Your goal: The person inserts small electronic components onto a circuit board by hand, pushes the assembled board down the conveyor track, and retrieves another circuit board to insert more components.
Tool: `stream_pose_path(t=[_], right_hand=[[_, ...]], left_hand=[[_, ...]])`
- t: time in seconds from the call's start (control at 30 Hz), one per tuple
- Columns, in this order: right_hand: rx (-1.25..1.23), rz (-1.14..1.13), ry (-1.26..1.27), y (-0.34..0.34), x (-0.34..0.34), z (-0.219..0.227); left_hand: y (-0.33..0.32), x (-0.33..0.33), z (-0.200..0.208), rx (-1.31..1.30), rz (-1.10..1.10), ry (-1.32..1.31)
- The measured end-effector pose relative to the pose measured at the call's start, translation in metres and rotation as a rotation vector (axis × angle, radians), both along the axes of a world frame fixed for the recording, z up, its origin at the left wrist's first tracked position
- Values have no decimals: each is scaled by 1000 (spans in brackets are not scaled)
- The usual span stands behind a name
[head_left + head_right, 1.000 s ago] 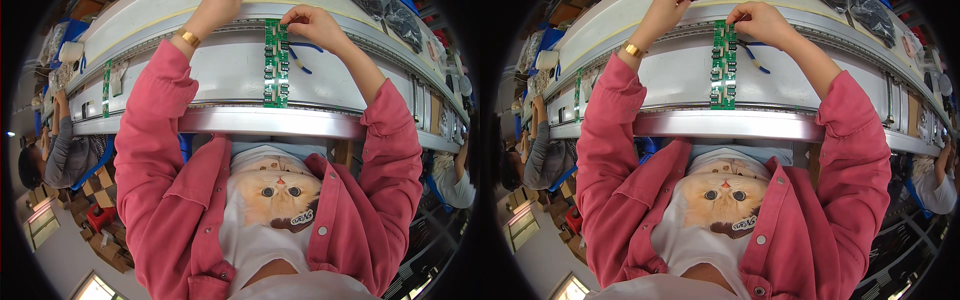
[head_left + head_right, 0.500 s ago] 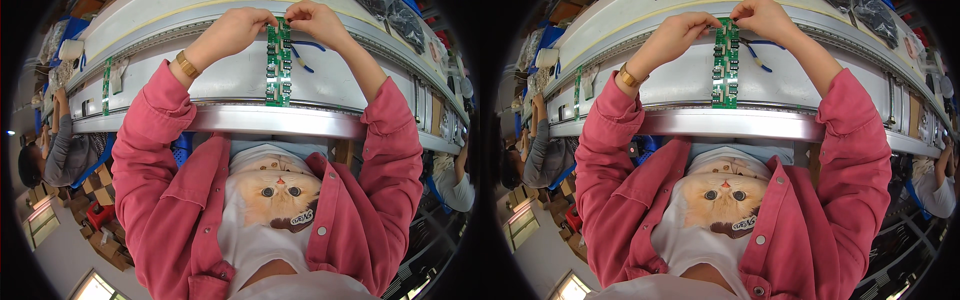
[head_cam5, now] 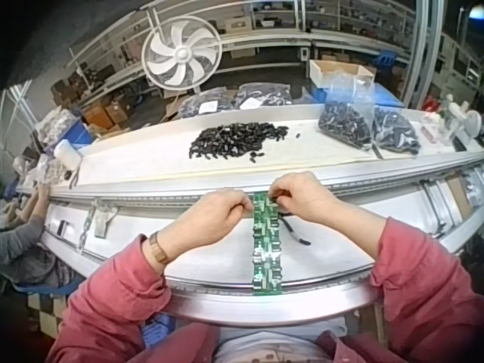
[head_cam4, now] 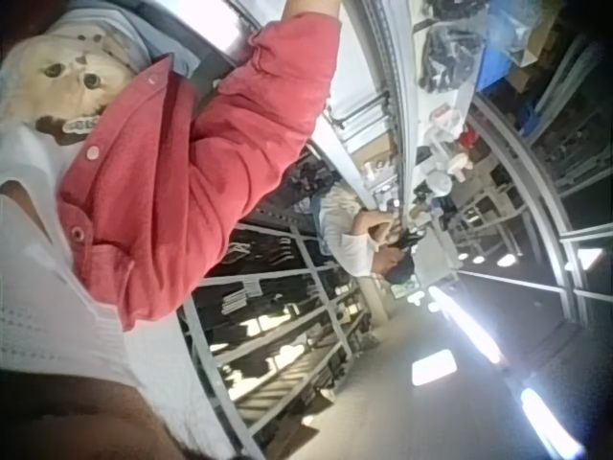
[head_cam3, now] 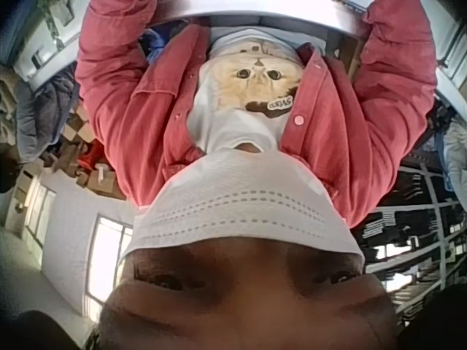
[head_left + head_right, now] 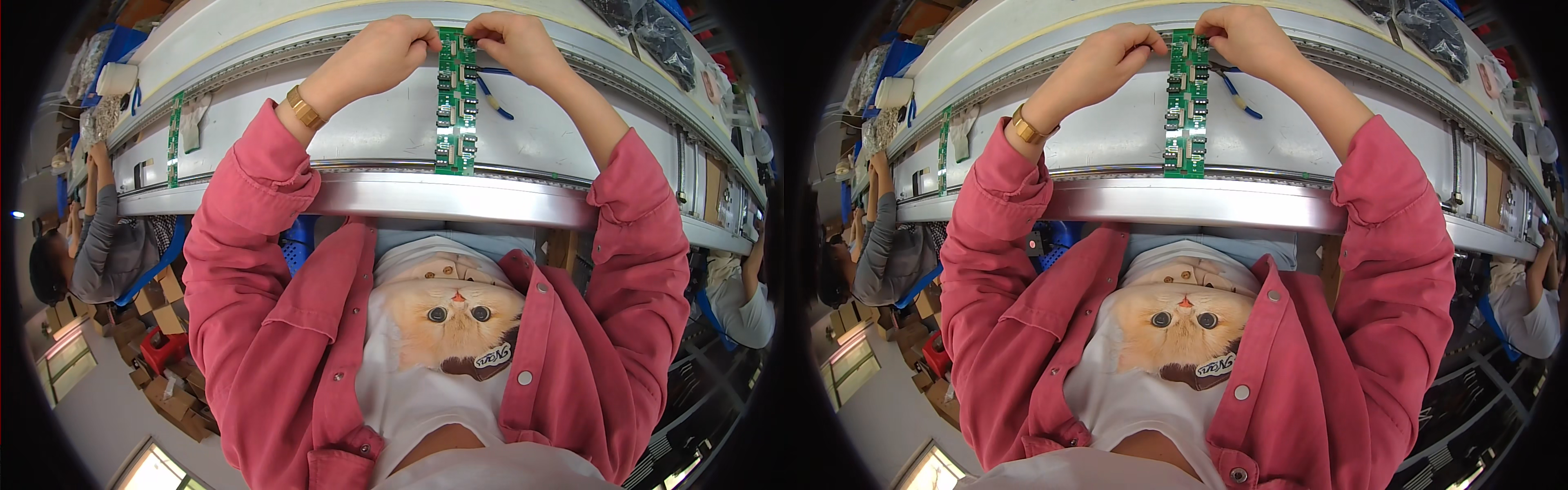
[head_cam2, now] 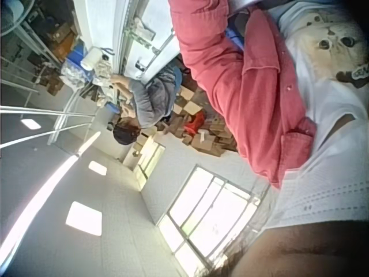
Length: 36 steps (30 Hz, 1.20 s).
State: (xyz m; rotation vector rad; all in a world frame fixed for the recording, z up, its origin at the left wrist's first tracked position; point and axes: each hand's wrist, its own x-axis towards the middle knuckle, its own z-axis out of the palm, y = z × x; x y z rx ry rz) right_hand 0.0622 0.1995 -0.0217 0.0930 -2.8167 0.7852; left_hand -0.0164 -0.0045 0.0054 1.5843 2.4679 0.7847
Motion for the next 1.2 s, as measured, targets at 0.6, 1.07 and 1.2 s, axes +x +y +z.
stream_pose_path(t=[0.6, 1.07, 1.2], right_hand=[[86, 78, -71, -3, -4, 11], [240, 118, -128, 12, -29, 13], [144, 12, -62, 56, -78, -27]], left_hand=[[-1, 2, 3, -16, 19, -25], [-3, -1, -2, 46, 15, -16], [4, 4, 6, -25, 70, -99]])
